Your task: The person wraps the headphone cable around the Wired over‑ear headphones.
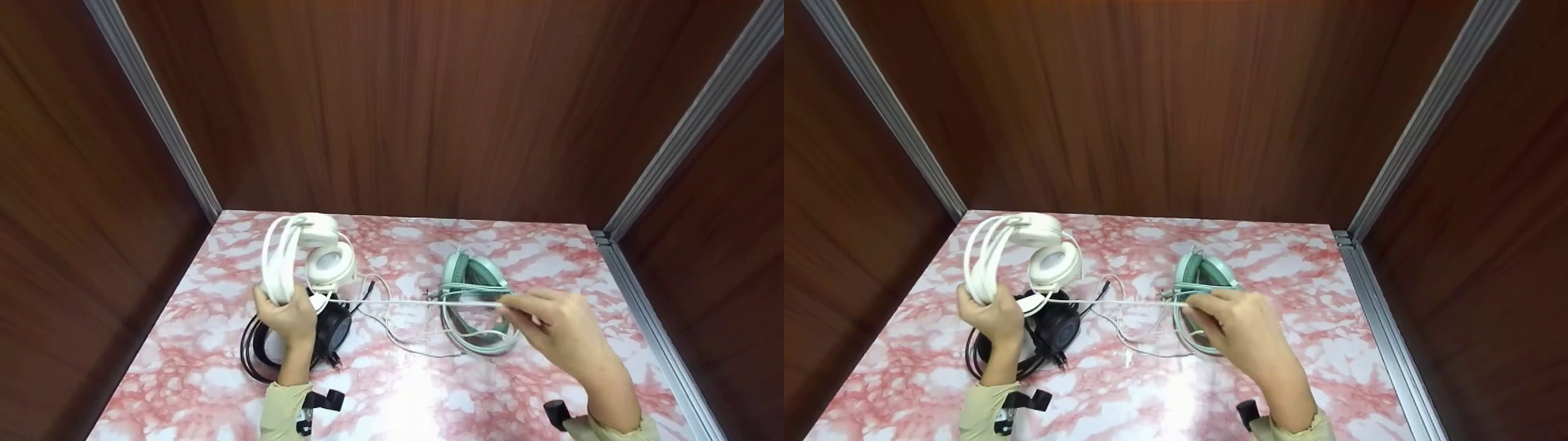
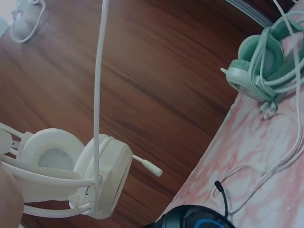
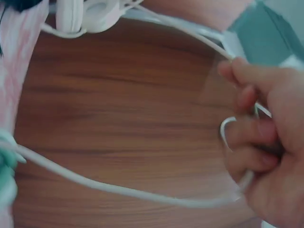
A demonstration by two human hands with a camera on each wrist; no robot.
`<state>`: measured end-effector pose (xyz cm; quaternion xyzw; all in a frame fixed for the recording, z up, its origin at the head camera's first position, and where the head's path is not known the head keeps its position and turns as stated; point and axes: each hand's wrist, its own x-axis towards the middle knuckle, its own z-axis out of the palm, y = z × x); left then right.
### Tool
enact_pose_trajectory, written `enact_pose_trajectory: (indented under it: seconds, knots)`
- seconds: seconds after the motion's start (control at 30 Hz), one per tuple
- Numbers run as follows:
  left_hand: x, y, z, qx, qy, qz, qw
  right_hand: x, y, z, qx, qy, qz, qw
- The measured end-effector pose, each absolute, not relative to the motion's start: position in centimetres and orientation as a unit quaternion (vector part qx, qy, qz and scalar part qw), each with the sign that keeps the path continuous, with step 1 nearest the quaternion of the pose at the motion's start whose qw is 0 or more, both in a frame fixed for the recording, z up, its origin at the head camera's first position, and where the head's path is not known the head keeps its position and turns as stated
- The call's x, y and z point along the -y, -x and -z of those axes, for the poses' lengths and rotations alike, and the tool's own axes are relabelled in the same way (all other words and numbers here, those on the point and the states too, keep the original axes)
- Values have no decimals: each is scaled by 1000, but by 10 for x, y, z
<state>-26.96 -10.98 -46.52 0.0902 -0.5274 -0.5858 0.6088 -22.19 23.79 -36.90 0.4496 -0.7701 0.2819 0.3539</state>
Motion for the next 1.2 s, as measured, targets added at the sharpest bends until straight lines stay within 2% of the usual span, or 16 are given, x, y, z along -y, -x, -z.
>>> enact_pose_trajectory:
  seconds: [0.13, 0.23, 0.33, 0.53, 0.7, 0.87, 1.0, 1.1, 1.2]
  knots:
    - [101, 268, 460, 579, -35, 587, 565, -219, 218, 342, 689, -398, -236, 558]
    - [94, 265, 457, 617, 9, 582, 529, -208, 222, 327, 620, -352, -241, 659]
    - [88, 260, 456, 644, 56, 582, 493, -205, 233, 317, 590, -312, -242, 704]
    - [88, 265, 466, 646, 153, 640, 388, -216, 266, 300, 614, -231, -225, 721]
    - [95, 269, 478, 593, 264, 721, 242, -233, 297, 297, 683, -177, -176, 686]
    - [96, 265, 482, 479, 384, 783, 98, -242, 324, 305, 768, -159, -141, 604]
    - [90, 263, 484, 301, 462, 833, -44, -245, 342, 319, 829, -140, -160, 517]
    - [86, 261, 483, 164, 471, 853, -152, -244, 354, 336, 865, -129, -205, 440]
    - [81, 259, 482, 78, 461, 859, -209, -239, 361, 359, 891, -139, -279, 331]
